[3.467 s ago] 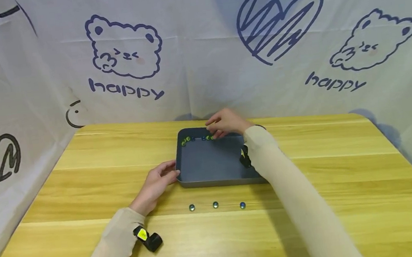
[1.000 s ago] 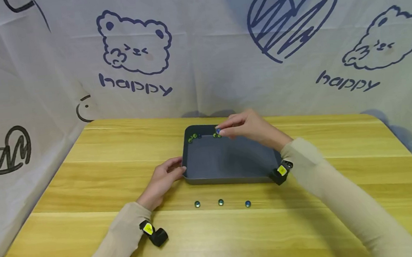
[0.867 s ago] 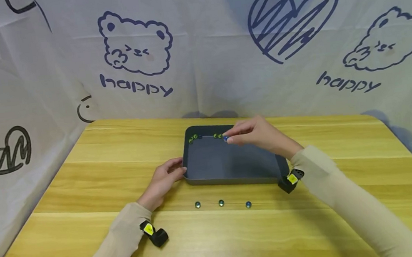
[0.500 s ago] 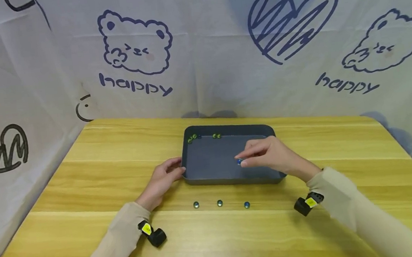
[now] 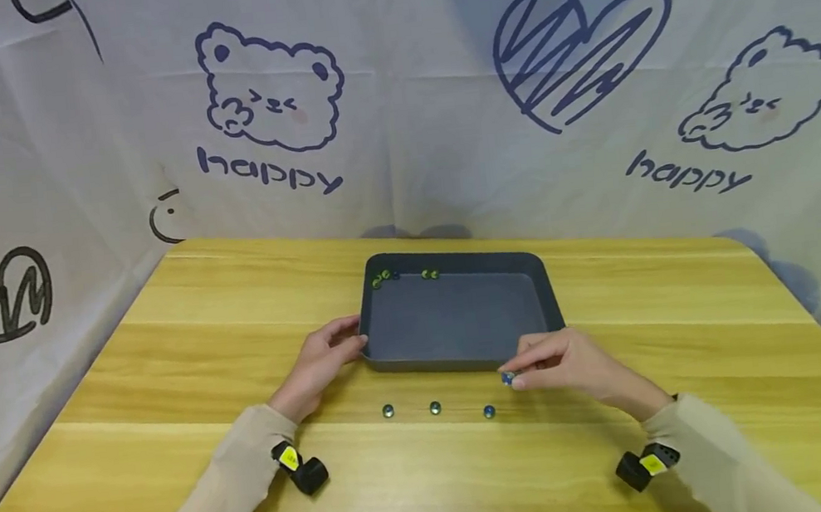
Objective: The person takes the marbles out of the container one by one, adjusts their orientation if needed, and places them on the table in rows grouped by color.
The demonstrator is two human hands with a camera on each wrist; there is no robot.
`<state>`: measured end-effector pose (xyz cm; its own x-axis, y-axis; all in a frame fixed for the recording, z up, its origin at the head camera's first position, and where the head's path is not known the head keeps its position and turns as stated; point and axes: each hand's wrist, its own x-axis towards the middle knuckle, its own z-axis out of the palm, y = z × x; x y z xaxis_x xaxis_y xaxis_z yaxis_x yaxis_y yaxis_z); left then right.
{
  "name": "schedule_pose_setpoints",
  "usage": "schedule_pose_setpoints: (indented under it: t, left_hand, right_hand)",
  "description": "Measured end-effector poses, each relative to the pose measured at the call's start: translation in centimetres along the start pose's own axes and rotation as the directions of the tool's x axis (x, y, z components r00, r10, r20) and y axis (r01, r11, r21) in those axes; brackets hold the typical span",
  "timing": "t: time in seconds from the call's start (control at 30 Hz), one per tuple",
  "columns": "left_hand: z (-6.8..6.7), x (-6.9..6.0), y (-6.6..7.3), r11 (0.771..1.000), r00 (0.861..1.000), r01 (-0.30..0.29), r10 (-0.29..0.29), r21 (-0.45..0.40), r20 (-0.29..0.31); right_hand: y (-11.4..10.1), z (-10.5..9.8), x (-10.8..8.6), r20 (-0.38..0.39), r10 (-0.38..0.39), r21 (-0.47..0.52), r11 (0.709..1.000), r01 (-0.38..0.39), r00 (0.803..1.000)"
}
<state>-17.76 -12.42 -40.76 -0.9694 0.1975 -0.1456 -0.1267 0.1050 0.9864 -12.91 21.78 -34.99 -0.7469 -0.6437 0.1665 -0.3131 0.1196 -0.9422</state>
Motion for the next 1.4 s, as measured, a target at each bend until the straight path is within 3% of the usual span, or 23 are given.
schedule_pose_setpoints:
  t: [0.33,0.83,1.17,1.4]
  left_hand:
    - [-0.1,0.0,0.0,1.000,1.000,0.001,0.000,-0.012,0.008]
    - [0.0,0.3,-0.1,1.000,1.000,0.006,-0.006,0.001,-0.008]
    - [0.1,0.2,-0.1,1.000,1.000,0.015,-0.015,-0.006,-0.015]
    - [0.1,0.2,-0.1,1.000,1.000,0.014,-0.014,0.001,-0.016]
  right_hand:
    - [1.4,0.1,-1.6,0.032,-0.047,0.020,0.999,0.046,0.998]
    - [3.3,-1.2,-3.6,0.046,0.089,-0.083,0.993,-0.085,0.995]
    - [4.3,-1.1,-3.5,0.046,0.236,-0.115,0.967,-0.229,0.971]
    - [4.6,-0.9,-3.1,0.055,0.263,-0.207,0.947,-0.247,0.963]
